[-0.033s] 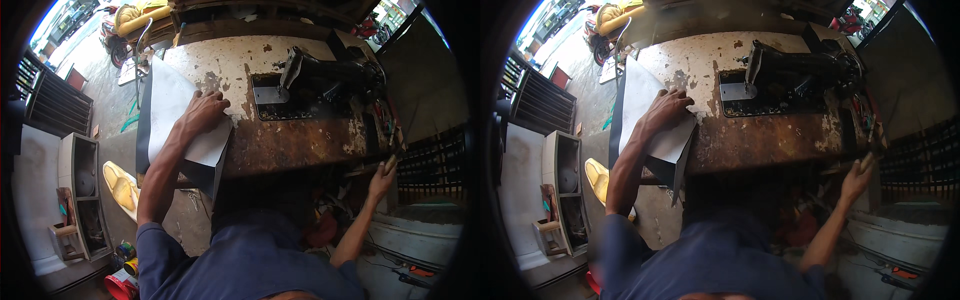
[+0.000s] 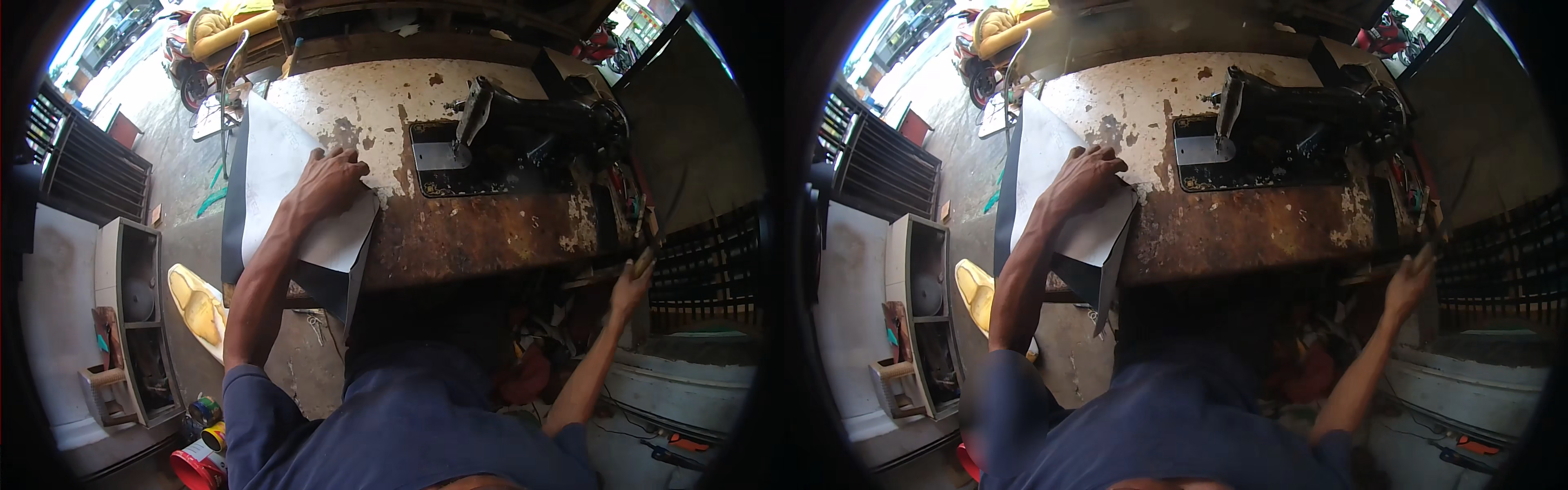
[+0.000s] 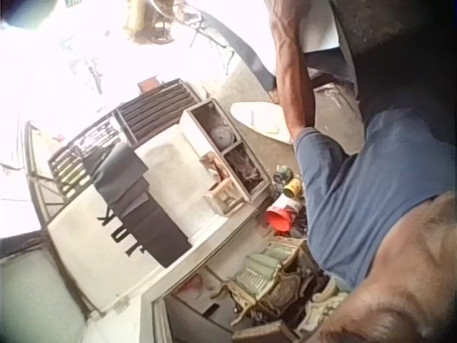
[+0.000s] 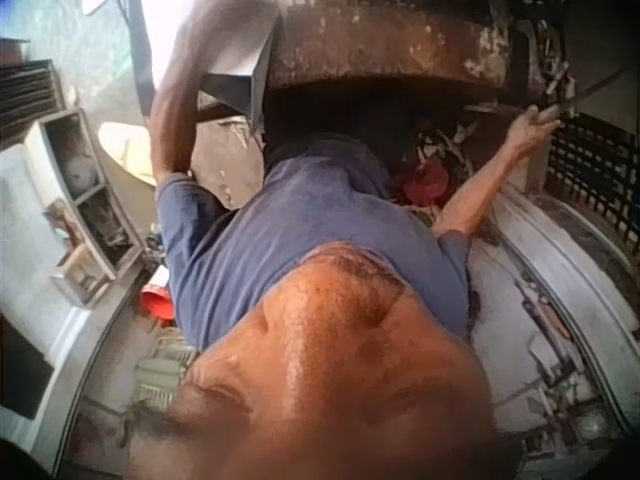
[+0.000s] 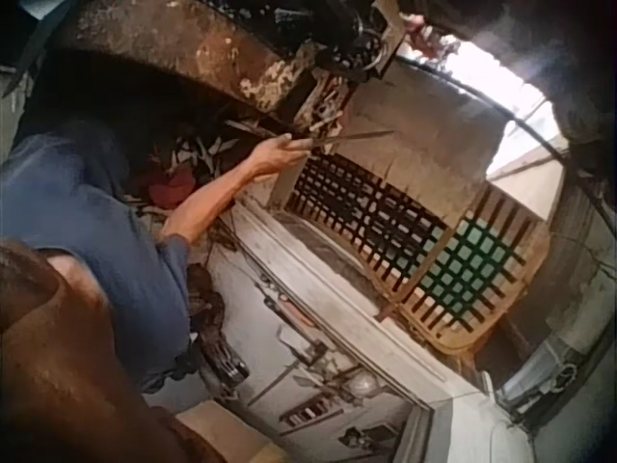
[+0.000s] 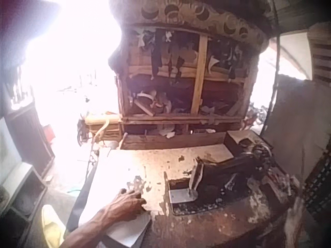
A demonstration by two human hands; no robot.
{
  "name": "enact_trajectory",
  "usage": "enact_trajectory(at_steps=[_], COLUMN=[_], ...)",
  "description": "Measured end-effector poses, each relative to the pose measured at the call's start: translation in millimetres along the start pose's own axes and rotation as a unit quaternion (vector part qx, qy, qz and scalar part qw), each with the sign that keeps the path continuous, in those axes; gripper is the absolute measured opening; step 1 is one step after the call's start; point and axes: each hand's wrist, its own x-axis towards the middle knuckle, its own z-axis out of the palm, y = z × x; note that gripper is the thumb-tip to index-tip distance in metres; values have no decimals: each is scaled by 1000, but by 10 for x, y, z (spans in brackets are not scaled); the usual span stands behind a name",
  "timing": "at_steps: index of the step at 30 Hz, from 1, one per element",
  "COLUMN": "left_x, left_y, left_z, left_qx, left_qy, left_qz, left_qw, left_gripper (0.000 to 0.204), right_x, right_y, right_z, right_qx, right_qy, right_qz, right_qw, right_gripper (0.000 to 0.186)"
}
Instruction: The person cuts a piece of white fabric using scissors, then places black material under a sewing machine and begins stitching the white fabric onto the black material.
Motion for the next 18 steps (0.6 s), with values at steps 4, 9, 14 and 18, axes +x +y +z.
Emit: enact_trajectory(at_steps=[4,9,14,18], left_x=[-83,-86,-126,-237], left_y=[-126,-99,159,388], left_z=[-19,-128,-356,-298], left_qx=[-13,-21,-19,-36], left_qy=[-21,44,39,64], left_qz=[-23,0,-5,-12], left_qw=[999,999,999,997], left_gripper=[9,11,9,9], right_x=[913,1408,599,-959], right_y=[429,208,-1333,-3372], right_z=[405,461,196,-69], right_qx=[-120,-162,141,417], right_qy=[-91,-153,-60,-392], right_qz=[52,75,-46,-104], right_qw=[987,972,987,814], right_gripper=[62,59,43,40])
